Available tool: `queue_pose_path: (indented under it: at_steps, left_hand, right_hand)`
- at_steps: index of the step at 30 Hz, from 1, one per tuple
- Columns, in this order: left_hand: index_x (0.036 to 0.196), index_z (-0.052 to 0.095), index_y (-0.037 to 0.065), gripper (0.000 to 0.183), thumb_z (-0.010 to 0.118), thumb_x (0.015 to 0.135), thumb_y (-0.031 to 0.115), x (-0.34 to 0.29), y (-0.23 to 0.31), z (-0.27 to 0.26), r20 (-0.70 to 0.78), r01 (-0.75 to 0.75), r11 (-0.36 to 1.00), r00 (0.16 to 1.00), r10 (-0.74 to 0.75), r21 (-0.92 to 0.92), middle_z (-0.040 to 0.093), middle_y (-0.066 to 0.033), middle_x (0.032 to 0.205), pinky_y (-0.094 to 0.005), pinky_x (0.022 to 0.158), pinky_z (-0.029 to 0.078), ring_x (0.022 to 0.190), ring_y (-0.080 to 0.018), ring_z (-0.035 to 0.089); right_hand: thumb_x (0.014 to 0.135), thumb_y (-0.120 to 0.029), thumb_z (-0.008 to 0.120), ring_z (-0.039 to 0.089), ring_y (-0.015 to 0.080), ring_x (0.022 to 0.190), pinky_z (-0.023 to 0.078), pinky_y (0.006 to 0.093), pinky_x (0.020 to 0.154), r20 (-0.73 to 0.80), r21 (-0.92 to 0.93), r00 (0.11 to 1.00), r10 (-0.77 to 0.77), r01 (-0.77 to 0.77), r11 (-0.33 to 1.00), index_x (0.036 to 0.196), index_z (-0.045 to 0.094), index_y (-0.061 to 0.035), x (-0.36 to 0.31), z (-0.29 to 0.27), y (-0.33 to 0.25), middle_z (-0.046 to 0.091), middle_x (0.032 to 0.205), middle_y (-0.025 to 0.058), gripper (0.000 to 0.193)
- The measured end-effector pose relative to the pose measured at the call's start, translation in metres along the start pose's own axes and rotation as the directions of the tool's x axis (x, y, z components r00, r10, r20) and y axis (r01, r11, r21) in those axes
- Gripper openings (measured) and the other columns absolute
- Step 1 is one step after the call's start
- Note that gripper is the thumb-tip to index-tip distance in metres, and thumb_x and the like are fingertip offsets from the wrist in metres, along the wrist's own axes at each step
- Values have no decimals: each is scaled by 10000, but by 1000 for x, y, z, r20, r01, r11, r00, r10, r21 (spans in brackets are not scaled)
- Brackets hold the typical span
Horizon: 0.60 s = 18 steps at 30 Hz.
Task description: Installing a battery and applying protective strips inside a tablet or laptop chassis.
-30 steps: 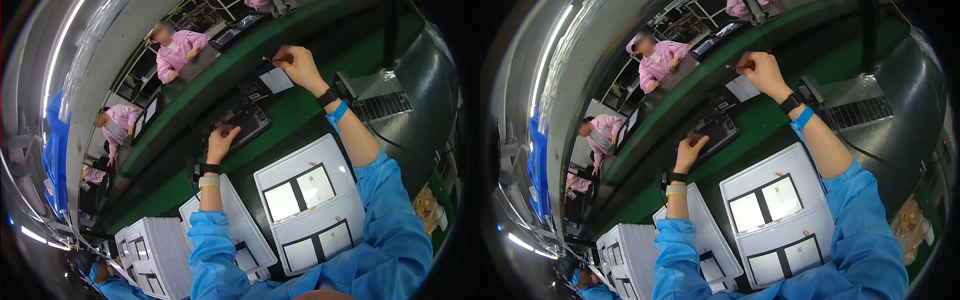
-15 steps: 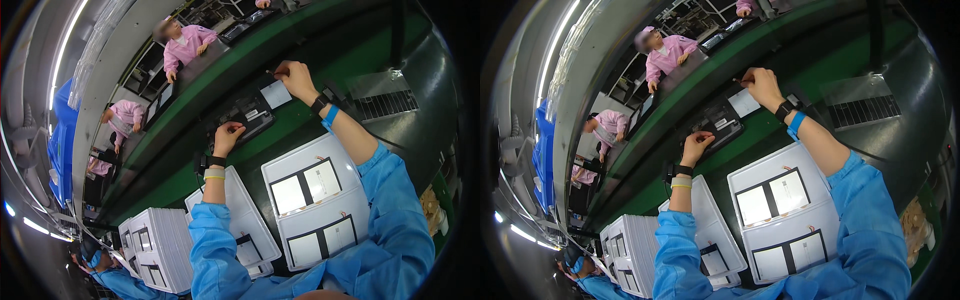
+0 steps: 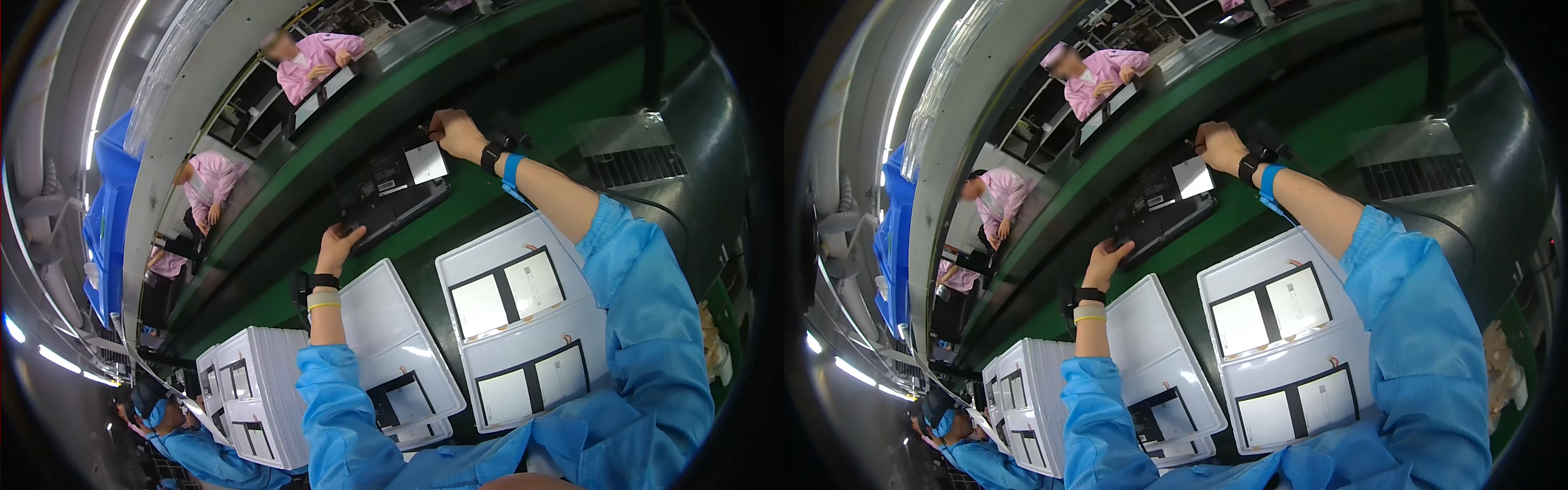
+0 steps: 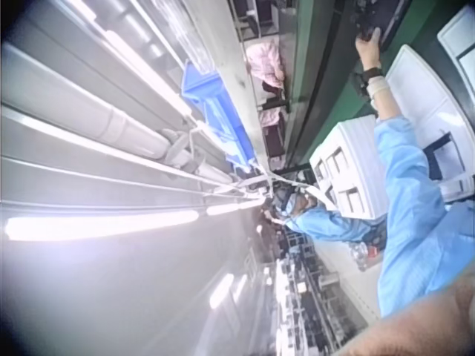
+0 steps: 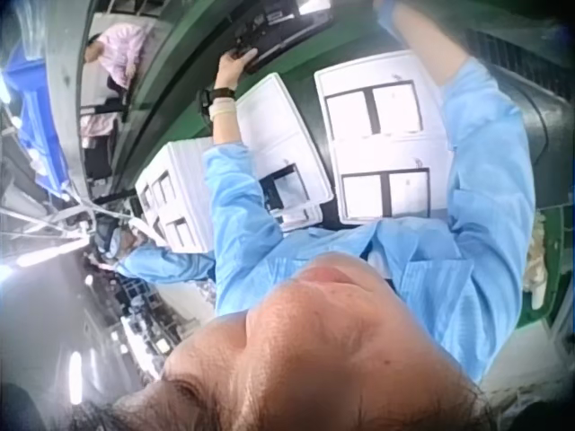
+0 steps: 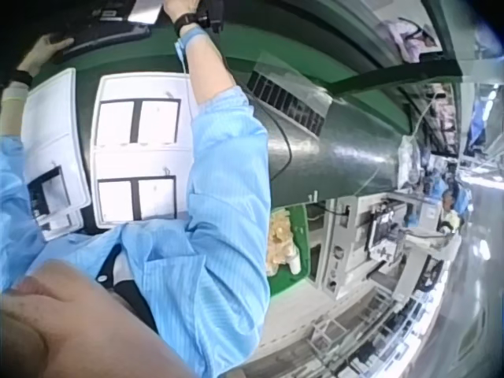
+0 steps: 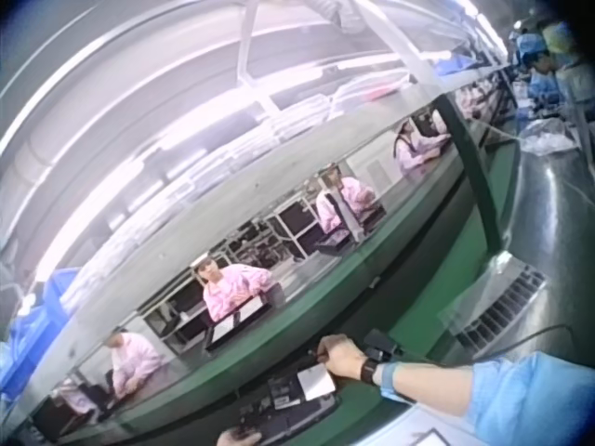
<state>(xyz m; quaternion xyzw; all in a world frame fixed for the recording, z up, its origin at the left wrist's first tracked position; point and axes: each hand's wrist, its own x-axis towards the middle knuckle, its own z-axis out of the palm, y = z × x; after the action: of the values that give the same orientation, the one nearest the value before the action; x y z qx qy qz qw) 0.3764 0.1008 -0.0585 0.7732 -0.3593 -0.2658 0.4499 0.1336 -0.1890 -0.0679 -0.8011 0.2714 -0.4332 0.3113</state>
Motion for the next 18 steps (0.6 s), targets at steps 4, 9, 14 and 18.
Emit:
queue_pose_path:
  at_steps: [4,9,14,18]
  left_hand:
    - [1366,475,-157,716,865,798,33,5,-4,13,-8,-28,998,1000,29,47,687,-182,1206,-327,960,558,1074,-224,683]
    - [1363,497,-125,658,844,829,41,22,18,75,49,-87,996,995,87,-15,684,-189,1204,-334,968,548,1076,-225,686]
    - [1427,456,-128,724,836,833,39,36,33,93,192,-128,991,973,131,-30,673,-198,1243,-329,977,543,1091,-222,684]
    - [1520,373,-101,939,898,776,126,28,65,97,304,-132,991,945,120,20,610,-231,1378,-358,1087,483,1254,-271,622]
  right_hand:
    - [779,-78,780,696,374,955,561,450,856,49,23,999,11,-13,1000,862,727,-38,10,-3,5,721,960,185,106]
    - [777,-56,789,709,330,925,569,416,832,148,42,989,19,-25,999,877,739,-35,11,-40,29,728,942,160,113]
    - [798,-29,789,732,255,797,583,367,743,176,67,975,138,-152,986,910,745,-12,8,-69,41,748,872,141,122]
    - [842,-2,762,700,157,669,567,302,649,229,109,961,157,-185,977,953,712,31,2,-88,52,754,859,119,126]
